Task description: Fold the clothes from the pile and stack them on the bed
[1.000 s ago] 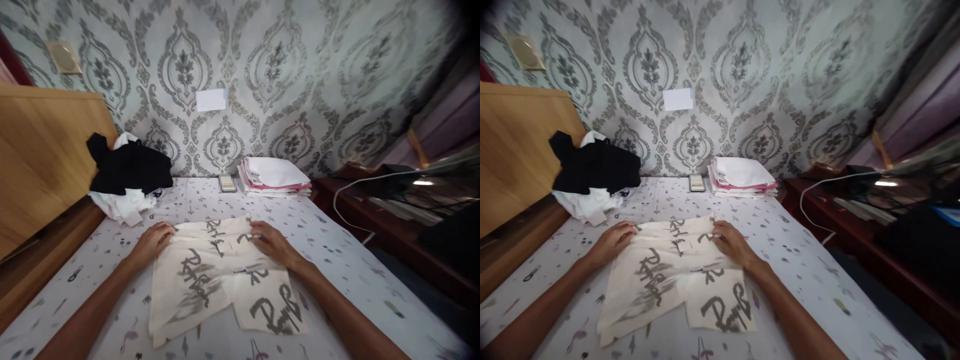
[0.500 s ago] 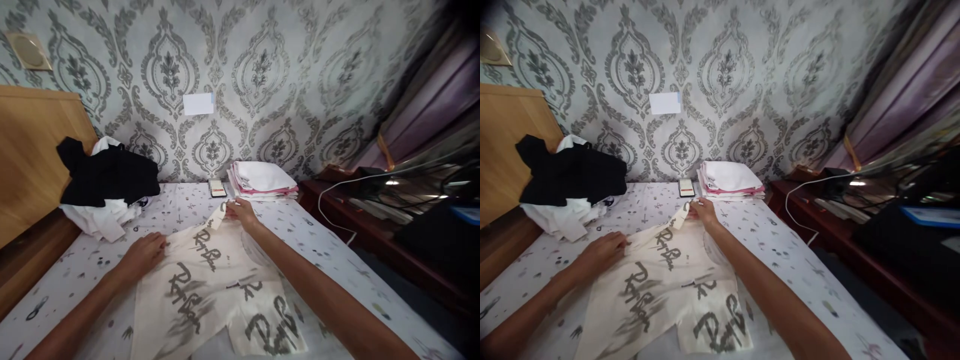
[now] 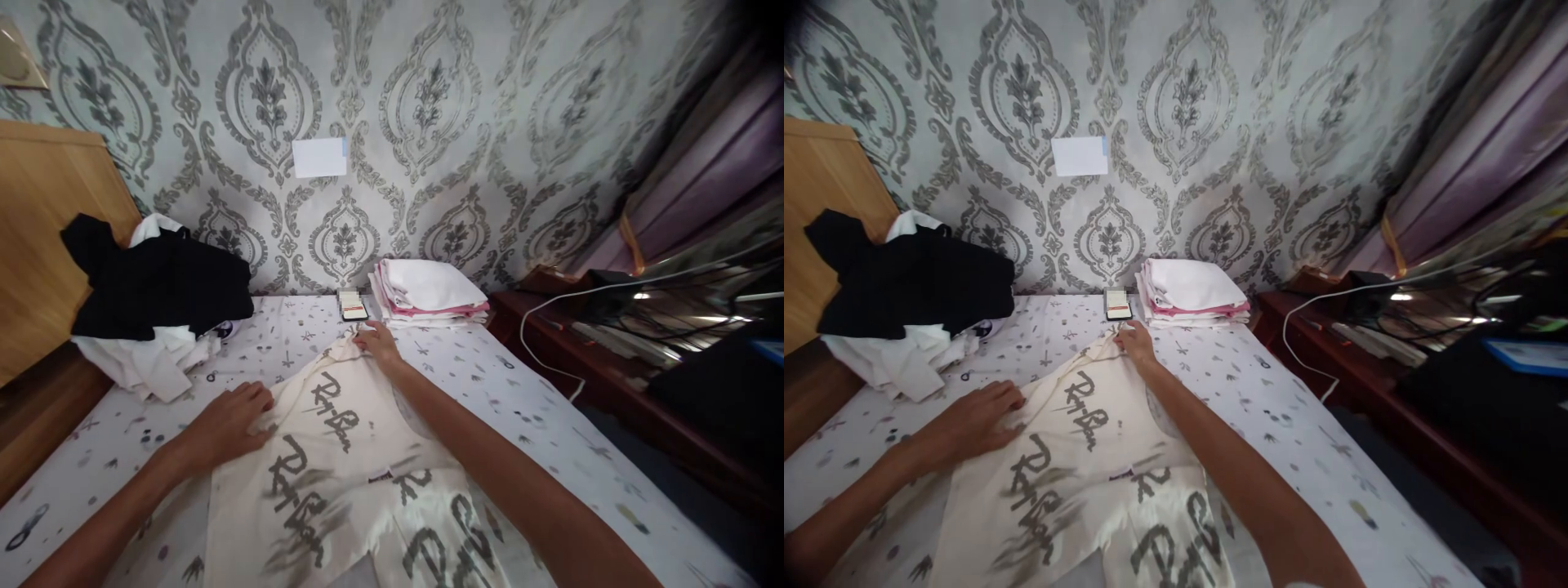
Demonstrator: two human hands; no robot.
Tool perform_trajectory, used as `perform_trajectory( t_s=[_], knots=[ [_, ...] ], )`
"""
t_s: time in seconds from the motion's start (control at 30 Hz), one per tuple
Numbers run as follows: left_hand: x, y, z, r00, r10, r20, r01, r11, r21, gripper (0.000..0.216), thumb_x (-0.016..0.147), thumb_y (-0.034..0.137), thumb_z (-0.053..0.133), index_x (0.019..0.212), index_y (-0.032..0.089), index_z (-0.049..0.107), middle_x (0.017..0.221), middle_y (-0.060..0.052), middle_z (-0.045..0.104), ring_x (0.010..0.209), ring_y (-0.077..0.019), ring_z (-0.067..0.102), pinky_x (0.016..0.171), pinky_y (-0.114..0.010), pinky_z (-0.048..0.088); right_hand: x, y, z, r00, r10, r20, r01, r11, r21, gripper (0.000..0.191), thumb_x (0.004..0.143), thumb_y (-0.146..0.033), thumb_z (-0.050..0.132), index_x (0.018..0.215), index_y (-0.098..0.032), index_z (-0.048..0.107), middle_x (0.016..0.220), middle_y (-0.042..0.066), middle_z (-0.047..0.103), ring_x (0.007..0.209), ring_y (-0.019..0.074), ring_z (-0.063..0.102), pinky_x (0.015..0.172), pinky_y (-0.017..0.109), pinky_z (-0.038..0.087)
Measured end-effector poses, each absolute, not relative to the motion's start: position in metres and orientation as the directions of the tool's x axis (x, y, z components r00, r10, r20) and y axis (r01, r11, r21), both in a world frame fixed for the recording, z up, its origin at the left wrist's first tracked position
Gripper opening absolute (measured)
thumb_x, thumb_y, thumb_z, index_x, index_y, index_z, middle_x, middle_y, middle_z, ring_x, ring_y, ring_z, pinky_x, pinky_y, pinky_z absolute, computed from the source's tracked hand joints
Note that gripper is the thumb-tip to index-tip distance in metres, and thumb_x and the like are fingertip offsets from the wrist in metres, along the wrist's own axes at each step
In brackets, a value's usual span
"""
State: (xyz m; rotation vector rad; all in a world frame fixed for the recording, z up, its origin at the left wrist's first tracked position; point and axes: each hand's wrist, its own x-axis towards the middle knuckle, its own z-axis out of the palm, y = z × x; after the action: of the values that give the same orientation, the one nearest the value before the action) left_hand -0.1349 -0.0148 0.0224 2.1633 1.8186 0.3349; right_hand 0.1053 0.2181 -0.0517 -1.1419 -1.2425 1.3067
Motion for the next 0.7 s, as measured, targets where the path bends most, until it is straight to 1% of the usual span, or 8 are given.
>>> perform_trajectory(
  t_s=[0.1,0.17,0.27,0.37,0.47,0.57,0.63,0.7],
  knots=[
    [-0.142,-0.006,0.023,0.091,0.995,-0.034,0.958,-0.078,0.275,0.008,0.082,0.025,0.047,0.078,0.023,0.054,0.085,-0.006,0.065,0.079,-0.026,0.06,0.065,-0.032,0.038,0.11,0.213,-0.053,-0.125,0.992,0.033,-0.039,0.028,-0.999,0.026,0.073,-0.024,0.067,0.097,-0.023,0.056,0.087,0.001,0.071,0.083,0.016,0.072,0.079,0.031,0.059],
    [-0.157,0.009,0.025,0.014,0.999,-0.047,0.965,-0.001,0.264,0.009,0.084,0.027,0.045,0.082,0.024,0.053,0.074,-0.002,0.062,0.071,-0.024,0.059,0.062,-0.03,0.035,0.116,0.207,-0.051,-0.148,0.987,0.066,-0.023,0.063,-0.998,0.028,0.072,-0.027,0.066,0.099,-0.023,0.057,0.098,0.004,0.07,0.092,0.0177,0.071,0.083,0.033,0.058],
    [-0.184,0.035,0.023,-0.086,0.996,0.015,0.96,0.079,0.269,0.011,0.085,0.032,0.044,0.087,0.024,0.052,0.067,0.001,0.059,0.068,-0.0229,0.059,0.063,-0.029,0.036,0.134,0.193,-0.045,-0.156,0.981,0.115,0.021,0.12,-0.993,0.03,0.07,-0.03,0.067,0.099,-0.023,0.061,0.107,0.006,0.069,0.1,0.0215,0.067,0.087,0.037,0.055],
    [-0.198,0.049,0.013,-0.135,0.99,0.042,0.97,0.123,0.21,0.013,0.086,0.031,0.043,0.086,0.023,0.053,0.075,-0.002,0.065,0.077,-0.0241,0.063,0.067,-0.029,0.04,0.162,0.167,-0.038,-0.172,0.958,0.228,0.212,0.262,-0.942,0.029,0.074,-0.033,0.064,0.101,-0.022,0.064,0.107,0.008,0.068,0.1,0.0237,0.064,0.09,0.04,0.052],
    [-0.2,0.046,0.004,-0.189,0.978,0.087,0.973,0.175,0.148,0.022,0.09,0.031,0.038,0.103,0.024,0.055,0.09,-0.005,0.069,0.088,-0.026,0.066,0.072,-0.031,0.043,0.193,0.123,-0.034,-0.216,0.929,0.3,0.499,0.369,-0.784,0.031,0.082,-0.039,0.056,0.106,-0.021,0.065,0.097,0.007,0.067,0.086,0.0222,0.063,0.083,0.039,0.051],
    [-0.198,0.035,0.0,-0.245,0.964,0.1,0.953,0.22,0.208,0.036,0.094,0.04,0.035,0.12,0.02,0.049,0.087,-0.006,0.067,0.085,-0.0263,0.065,0.076,-0.033,0.045,0.219,0.069,-0.031,-0.252,0.937,0.241,0.652,0.348,-0.674,0.031,0.088,-0.049,0.052,0.099,-0.022,0.064,0.086,0.005,0.065,0.077,0.0214,0.061,0.075,0.037,0.05],
    [-0.198,0.026,0.0,-0.263,0.961,0.082,0.93,0.231,0.285,0.046,0.092,0.047,0.037,0.126,0.017,0.045,0.082,-0.004,0.063,0.08,-0.0254,0.064,0.075,-0.033,0.046,0.233,0.035,-0.028,-0.255,0.95,0.181,0.702,0.31,-0.64,0.034,0.09,-0.055,0.049,0.093,-0.023,0.063,0.085,0.005,0.065,0.078,0.0225,0.062,0.073,0.037,0.05],
    [-0.194,0.012,0.001,-0.272,0.961,0.055,0.893,0.23,0.388,0.053,0.09,0.05,0.043,0.129,0.015,0.041,0.085,-0.003,0.061,0.081,-0.0241,0.063,0.076,-0.032,0.047,0.245,0.006,-0.025,-0.235,0.961,0.147,0.733,0.275,-0.622,0.037,0.091,-0.058,0.048,0.092,-0.024,0.062,0.087,0.006,0.065,0.08,0.024,0.063,0.073,0.037,0.05]
  ],
)
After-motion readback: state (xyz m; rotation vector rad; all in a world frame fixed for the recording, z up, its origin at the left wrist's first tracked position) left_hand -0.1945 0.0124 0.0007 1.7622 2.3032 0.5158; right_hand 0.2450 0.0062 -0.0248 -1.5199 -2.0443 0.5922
